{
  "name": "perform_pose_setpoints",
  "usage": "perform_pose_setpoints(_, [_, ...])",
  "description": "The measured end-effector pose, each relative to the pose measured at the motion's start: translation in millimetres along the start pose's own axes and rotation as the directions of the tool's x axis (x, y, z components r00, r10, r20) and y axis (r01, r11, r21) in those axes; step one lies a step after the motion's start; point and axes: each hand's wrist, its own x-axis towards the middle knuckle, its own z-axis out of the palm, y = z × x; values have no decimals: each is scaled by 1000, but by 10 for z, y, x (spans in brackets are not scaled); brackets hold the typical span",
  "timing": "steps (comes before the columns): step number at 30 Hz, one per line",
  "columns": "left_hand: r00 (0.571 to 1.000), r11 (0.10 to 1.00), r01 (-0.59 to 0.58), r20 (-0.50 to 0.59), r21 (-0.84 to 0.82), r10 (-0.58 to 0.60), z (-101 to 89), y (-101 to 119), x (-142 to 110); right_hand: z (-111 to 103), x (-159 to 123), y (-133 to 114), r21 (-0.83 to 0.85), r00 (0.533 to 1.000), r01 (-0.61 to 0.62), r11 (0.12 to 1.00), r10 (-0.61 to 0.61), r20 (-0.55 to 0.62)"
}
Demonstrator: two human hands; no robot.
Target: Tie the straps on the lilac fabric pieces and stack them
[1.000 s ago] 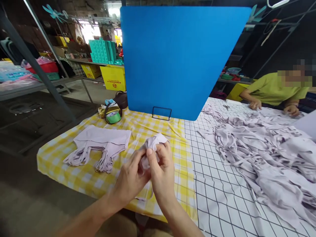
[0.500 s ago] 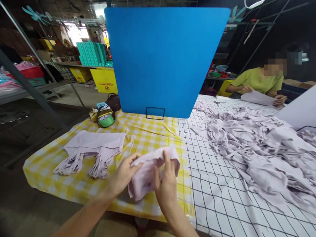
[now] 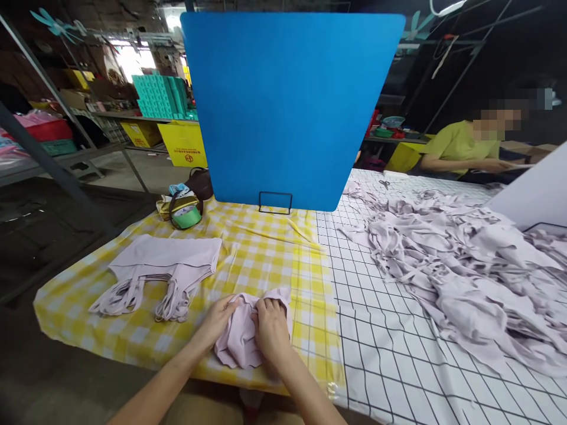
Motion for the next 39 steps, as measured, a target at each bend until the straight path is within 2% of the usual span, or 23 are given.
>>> perform_pose_setpoints(2, [999,999,-15,43,-35,17,24,2,-17,-12,-26,40,105,999,-38,994,37,14])
perform_pose_setpoints(4, [989,985,8,145,-171,17,47,40,-63,-85,-19,69,299,990,-139,944,125,65])
perform_pose_setpoints(5, [977,967,42,213,-252,13,53,72,-88,-146,-7,67,439,978,-211,874,182,106])
perform_pose_setpoints(7, [945,926,118,328,-359,7,47,146,-126,-301,22,20,690,941,-336,641,267,210])
perform_pose_setpoints(8, [932,916,153,363,-371,-9,38,181,-134,-384,33,-19,773,924,-373,513,284,257])
perform_pose_setpoints(10, [922,923,185,385,-338,-44,29,230,-129,-533,43,-108,854,911,-392,341,271,310])
perform_pose_setpoints(12, [931,922,194,358,-335,-66,63,253,-112,-625,33,-173,890,915,-384,247,228,331])
perform_pose_setpoints(14, [932,856,257,349,-448,-98,148,271,-102,-644,8,-179,896,918,-386,217,185,351])
perform_pose_setpoints(16, [894,708,402,416,-581,-165,256,310,-100,-619,-24,-122,878,907,-417,236,173,384])
perform_pose_setpoints(18, [820,571,546,531,-613,-213,333,383,-100,-608,-55,-25,823,877,-480,304,170,449])
perform_pose_setpoints(19, [791,539,585,575,-606,-212,346,429,-97,-625,-69,26,782,858,-511,356,159,489])
perform_pose_setpoints(20, [780,533,593,595,-604,-193,340,479,-92,-661,-80,71,735,839,-531,421,138,527])
perform_pose_setpoints(21, [791,549,567,592,-613,-156,316,531,-84,-717,-90,105,690,825,-530,493,110,555])
perform_pose_setpoints(23, [834,628,452,550,-633,-45,228,635,-65,-871,-101,136,611,819,-465,640,48,572])
perform_pose_setpoints(24, [833,697,392,554,-600,8,174,688,-55,-958,-102,135,572,823,-415,708,23,568])
perform_pose_setpoints(25, [810,782,330,584,-529,53,119,743,-46,-1042,-102,126,531,829,-364,765,6,559])
perform_pose_setpoints(27, [718,937,168,689,-306,96,25,858,-31,-1180,-99,104,441,842,-283,851,1,539])
perform_pose_setpoints(29, [629,993,-60,769,-100,116,-37,965,-21,-1252,-100,92,330,853,-223,917,19,521])
perform_pose_setpoints(30, [609,985,-172,783,-25,126,-53,1006,-16,-1257,-104,92,266,859,-193,944,32,510])
perform_pose_setpoints(31, [605,962,-268,785,43,134,-59,1034,-10,-1240,-112,93,206,865,-168,964,43,500])
perform_pose_setpoints(33, [638,905,-387,760,178,123,-45,1047,-1,-1143,-140,95,145,885,-121,982,40,465])
perform_pose_setpoints(37, [739,852,-382,672,357,49,28,986,9,-769,-209,79,275,934,-67,959,-37,357])
perform_pose_setpoints(39, [773,856,-351,633,381,36,28,970,17,-596,-216,83,274,964,-84,958,8,265])
